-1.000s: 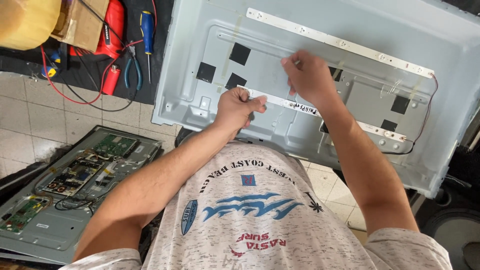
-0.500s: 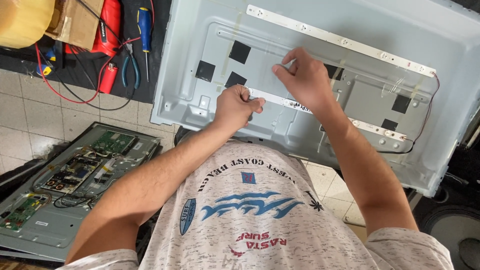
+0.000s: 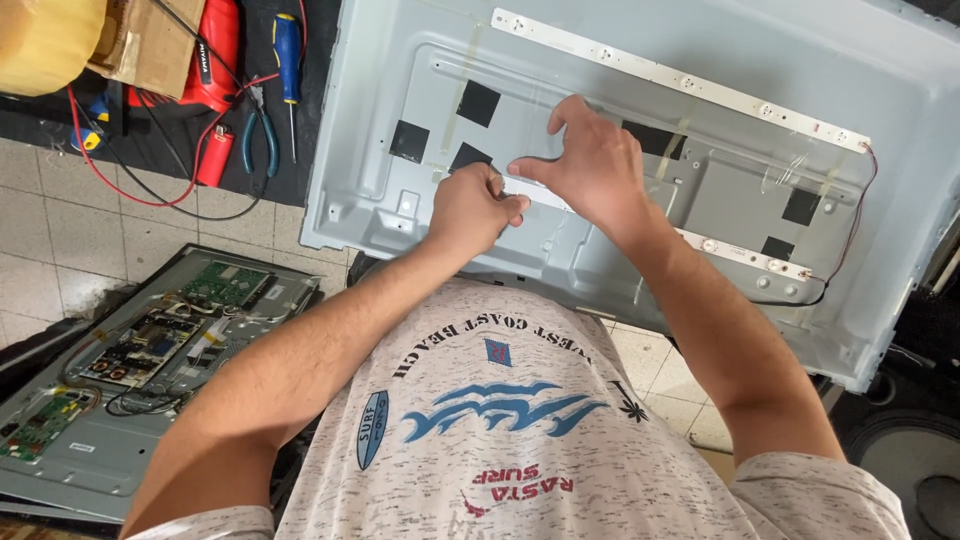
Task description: The person applies adhesive tape to secure LED light strips onto the back panel of a disassembled television. They then retrieve a water bottle and a cloth, pour water onto the cloth, and wipe the surface of the panel around the light strips.
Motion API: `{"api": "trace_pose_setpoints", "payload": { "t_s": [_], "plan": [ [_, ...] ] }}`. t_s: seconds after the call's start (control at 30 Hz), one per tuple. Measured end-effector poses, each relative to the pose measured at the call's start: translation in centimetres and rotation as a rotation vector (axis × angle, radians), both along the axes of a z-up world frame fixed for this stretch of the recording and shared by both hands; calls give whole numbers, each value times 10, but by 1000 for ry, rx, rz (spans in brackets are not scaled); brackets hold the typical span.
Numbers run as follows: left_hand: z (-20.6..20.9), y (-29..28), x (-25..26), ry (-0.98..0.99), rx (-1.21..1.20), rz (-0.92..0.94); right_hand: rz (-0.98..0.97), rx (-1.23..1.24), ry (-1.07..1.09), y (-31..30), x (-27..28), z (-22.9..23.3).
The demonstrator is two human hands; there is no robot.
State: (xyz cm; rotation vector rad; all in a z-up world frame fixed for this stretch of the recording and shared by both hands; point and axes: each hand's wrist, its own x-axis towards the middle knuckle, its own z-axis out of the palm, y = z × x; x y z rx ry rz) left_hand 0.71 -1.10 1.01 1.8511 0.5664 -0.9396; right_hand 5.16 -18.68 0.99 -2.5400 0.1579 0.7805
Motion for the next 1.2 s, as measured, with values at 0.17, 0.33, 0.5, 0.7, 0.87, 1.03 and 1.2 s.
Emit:
{"api": "trace_pose_setpoints", "payload": {
  "t_s": [0.17,0.33,0.5,0.7,0.87,1.03,1.2],
  "plan": [
    [-1,-1,0,-53,49,-81,17,-41,-50,-4,-5,-16],
    [-1,-3,3,-106,132,-213,67,-35,-113,-6,-8,-22],
    [-18,4,-2,-156,249,-305,89,-41,-136,-7,-7,-25],
    [-17,11,-10,-175,376,-448,53,-46,-108,-8,5,-10],
    [-11,13,-8,-144,375,-473,39,-72,-244,-18,23,-33],
    [-10,13,-11,-179,354,-457,-9,-73,-658,-20,31,-74],
    [-16,13,-10,-206,352,-432,-19,-36,-668,-11,13,-54]
  ]
}}
